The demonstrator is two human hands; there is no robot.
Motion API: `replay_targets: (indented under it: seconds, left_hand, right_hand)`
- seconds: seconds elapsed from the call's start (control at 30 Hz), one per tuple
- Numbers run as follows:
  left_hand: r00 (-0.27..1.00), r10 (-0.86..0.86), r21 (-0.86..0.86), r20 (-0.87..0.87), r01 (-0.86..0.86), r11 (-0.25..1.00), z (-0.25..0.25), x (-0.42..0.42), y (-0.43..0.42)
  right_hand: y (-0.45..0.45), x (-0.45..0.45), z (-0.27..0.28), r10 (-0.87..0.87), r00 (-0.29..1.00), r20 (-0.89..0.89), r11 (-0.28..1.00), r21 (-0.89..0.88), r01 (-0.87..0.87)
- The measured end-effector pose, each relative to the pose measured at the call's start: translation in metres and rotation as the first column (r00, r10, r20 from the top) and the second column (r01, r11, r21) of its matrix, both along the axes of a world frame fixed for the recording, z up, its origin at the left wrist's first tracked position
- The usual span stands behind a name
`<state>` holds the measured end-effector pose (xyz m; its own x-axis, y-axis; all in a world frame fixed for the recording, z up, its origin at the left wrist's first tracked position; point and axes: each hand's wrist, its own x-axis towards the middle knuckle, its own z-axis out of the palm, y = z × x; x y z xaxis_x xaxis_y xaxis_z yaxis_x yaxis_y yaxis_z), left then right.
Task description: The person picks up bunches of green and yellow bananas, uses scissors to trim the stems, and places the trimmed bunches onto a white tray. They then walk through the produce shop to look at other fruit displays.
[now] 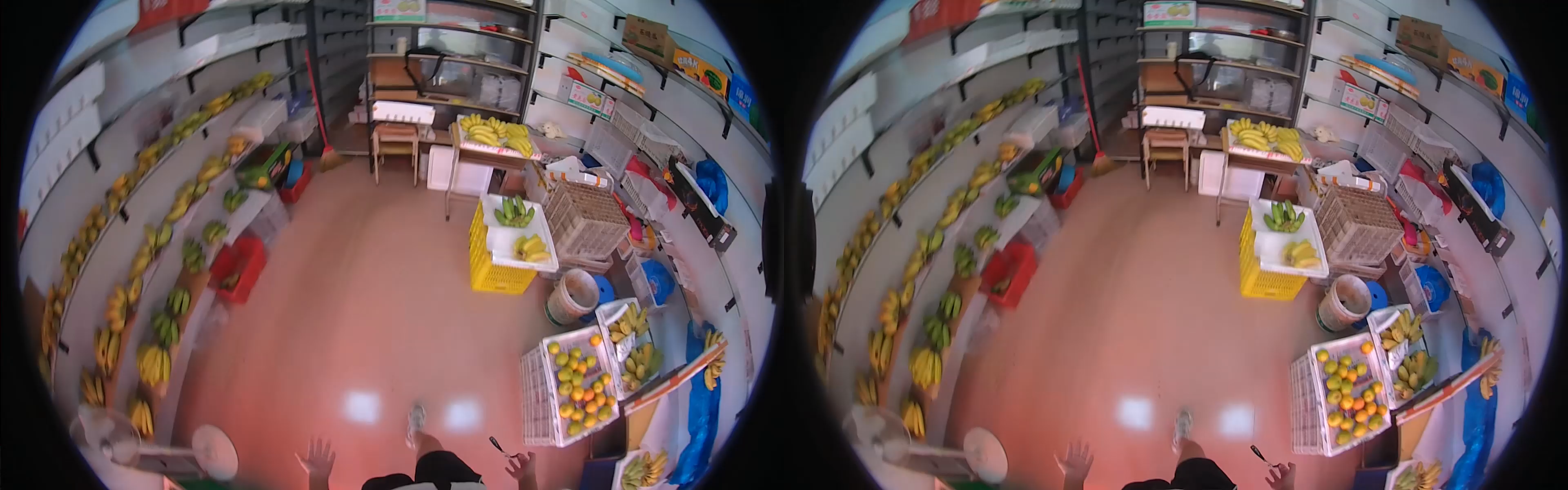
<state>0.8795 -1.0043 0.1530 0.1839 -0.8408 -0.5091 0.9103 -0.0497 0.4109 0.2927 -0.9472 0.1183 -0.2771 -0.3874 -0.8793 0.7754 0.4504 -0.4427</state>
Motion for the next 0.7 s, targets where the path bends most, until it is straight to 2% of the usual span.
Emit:
replay_targets:
  seconds: [0.03, 0.1, 0.13, 0.17, 0.23, 0.27, 0.3, 0.33, 0.4, 0.43, 0.5, 0.53, 0.57, 0.6, 0.67, 0.7]
  left_hand:
    - [0.999, -0.019, -0.016, 0.025, 0.02, 1.0, -0.003, -0.002, -0.038]
    - [0.99, -0.12, -0.271, -0.077, 0.095, 0.958, 0.008, 0.009, -0.067]
    - [0.988, -0.146, -0.256, -0.045, 0.13, 0.958, 0.02, 0.018, -0.095]
    - [0.985, -0.165, -0.271, -0.044, 0.147, 0.951, 0.033, 0.02, -0.12]
    - [0.981, -0.186, -0.28, -0.057, 0.163, 0.946, 0.054, 0.012, -0.159]
    - [0.98, -0.196, -0.32, -0.027, 0.178, 0.931, 0.065, 0.01, -0.176]
    - [0.979, -0.202, -0.36, 0.005, 0.19, 0.913, 0.07, 0.009, -0.2]
    - [0.979, -0.204, -0.36, 0.006, 0.192, 0.913, 0.059, 0.011, -0.216]
    - [0.997, -0.076, -0.168, 0.007, 0.076, 0.983, 0.025, 0.027, -0.227]
    - [0.997, -0.081, -0.15, 0.007, 0.081, 0.985, 0.0, 0.039, -0.234]
    - [0.984, 0.002, -0.124, -0.179, -0.025, 0.992, -0.047, 0.063, -0.248]
    - [0.983, 0.003, -0.092, -0.182, -0.02, 0.996, -0.048, 0.072, -0.261]
    - [0.979, 0.091, -0.021, -0.181, -0.096, 0.995, -0.049, 0.079, -0.283]
    - [0.966, 0.181, 0.054, -0.184, -0.174, 0.983, -0.054, 0.074, -0.307]
    - [0.995, 0.082, -0.011, 0.063, -0.081, 0.997, -0.058, 0.08, -0.362]
    - [0.992, 0.128, 0.082, 0.006, -0.128, 0.988, -0.044, 0.076, -0.41]
  right_hand:
    - [-0.039, -0.001, -0.011, 0.03, 0.998, 0.052, 0.996, -0.089, -0.026]
    - [-0.084, 0.011, -0.023, 0.099, 0.98, 0.17, 0.966, -0.255, -0.054]
    - [-0.141, 0.05, 0.045, 0.026, 0.999, -0.033, 0.995, -0.093, -0.029]
    - [-0.176, 0.063, 0.06, -0.011, 0.995, -0.095, 0.995, -0.1, 0.001]
    - [-0.238, 0.067, 0.062, -0.01, 0.996, -0.086, 0.992, -0.128, -0.001]
    - [-0.27, 0.069, 0.054, -0.025, 0.998, -0.064, 0.977, -0.215, 0.01]
    - [-0.306, 0.072, 0.056, -0.034, 0.999, -0.04, 0.953, -0.302, 0.02]
    - [-0.337, 0.076, 0.057, -0.036, 0.999, -0.039, 0.953, -0.301, 0.022]
    - [-0.405, 0.09, 0.075, -0.059, 0.998, 0.031, 0.961, -0.269, 0.065]
    - [-0.438, 0.095, 0.08, -0.022, 0.998, 0.057, 0.955, -0.293, 0.038]
    - [-0.494, 0.106, 0.093, 0.053, 0.988, 0.144, 0.94, -0.34, -0.001]
    - [-0.522, 0.111, 0.093, 0.064, 0.988, 0.143, 0.953, -0.303, -0.018]
    - [-0.548, 0.117, 0.105, 0.142, 0.982, 0.124, 0.952, -0.29, -0.101]
    - [-0.576, 0.126, 0.119, 0.119, 0.988, 0.095, 0.967, -0.239, -0.094]
    - [-0.625, 0.132, 0.141, 0.064, 0.984, 0.165, 0.979, -0.2, -0.03]
    - [-0.66, 0.135, 0.145, 0.05, 0.983, 0.178, 0.984, -0.178, -0.018]
